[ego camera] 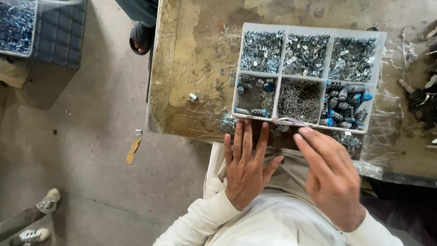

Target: The person assembles small key cylinders by hand, inserting metal pins into a blue and silver housing. They repeatedly pick up pins from a compartmentalized tray, insert them into the cylinder, and place the finished units into a separate compartment.

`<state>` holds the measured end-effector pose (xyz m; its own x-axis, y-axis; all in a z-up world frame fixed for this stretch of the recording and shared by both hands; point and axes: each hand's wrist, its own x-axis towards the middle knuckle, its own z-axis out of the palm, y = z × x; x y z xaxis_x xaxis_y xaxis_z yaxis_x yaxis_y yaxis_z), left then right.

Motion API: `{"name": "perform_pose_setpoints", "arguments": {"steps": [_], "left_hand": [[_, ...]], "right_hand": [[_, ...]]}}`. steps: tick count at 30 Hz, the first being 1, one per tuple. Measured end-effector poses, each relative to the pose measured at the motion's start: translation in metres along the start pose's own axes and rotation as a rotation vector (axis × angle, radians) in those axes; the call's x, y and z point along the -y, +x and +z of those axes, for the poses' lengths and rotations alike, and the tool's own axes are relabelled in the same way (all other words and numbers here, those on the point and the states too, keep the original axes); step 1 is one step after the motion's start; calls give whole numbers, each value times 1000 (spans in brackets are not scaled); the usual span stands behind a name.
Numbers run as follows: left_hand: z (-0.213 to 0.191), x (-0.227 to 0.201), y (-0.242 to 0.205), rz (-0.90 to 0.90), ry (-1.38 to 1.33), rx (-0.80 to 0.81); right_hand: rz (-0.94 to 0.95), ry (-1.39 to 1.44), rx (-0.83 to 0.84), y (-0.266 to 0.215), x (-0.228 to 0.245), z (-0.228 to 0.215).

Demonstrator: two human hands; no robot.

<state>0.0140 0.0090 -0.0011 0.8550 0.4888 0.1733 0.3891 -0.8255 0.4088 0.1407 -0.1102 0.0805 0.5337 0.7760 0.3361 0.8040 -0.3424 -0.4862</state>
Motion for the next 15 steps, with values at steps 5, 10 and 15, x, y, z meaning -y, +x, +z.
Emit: {"name": "perform_pose_setpoints", "arguments": {"steps": [5,10,15], "left_hand": [[-2,-1,1,1,24,-32],[-10,5,-2,9,-38,-105],[-24,6,-7,22,-103,-81]], "right_hand": [[73,61,-28,5,4,-4],[46,89,-40,20,-4,-8],[-63,-102,39,95,-42,-19]]}}
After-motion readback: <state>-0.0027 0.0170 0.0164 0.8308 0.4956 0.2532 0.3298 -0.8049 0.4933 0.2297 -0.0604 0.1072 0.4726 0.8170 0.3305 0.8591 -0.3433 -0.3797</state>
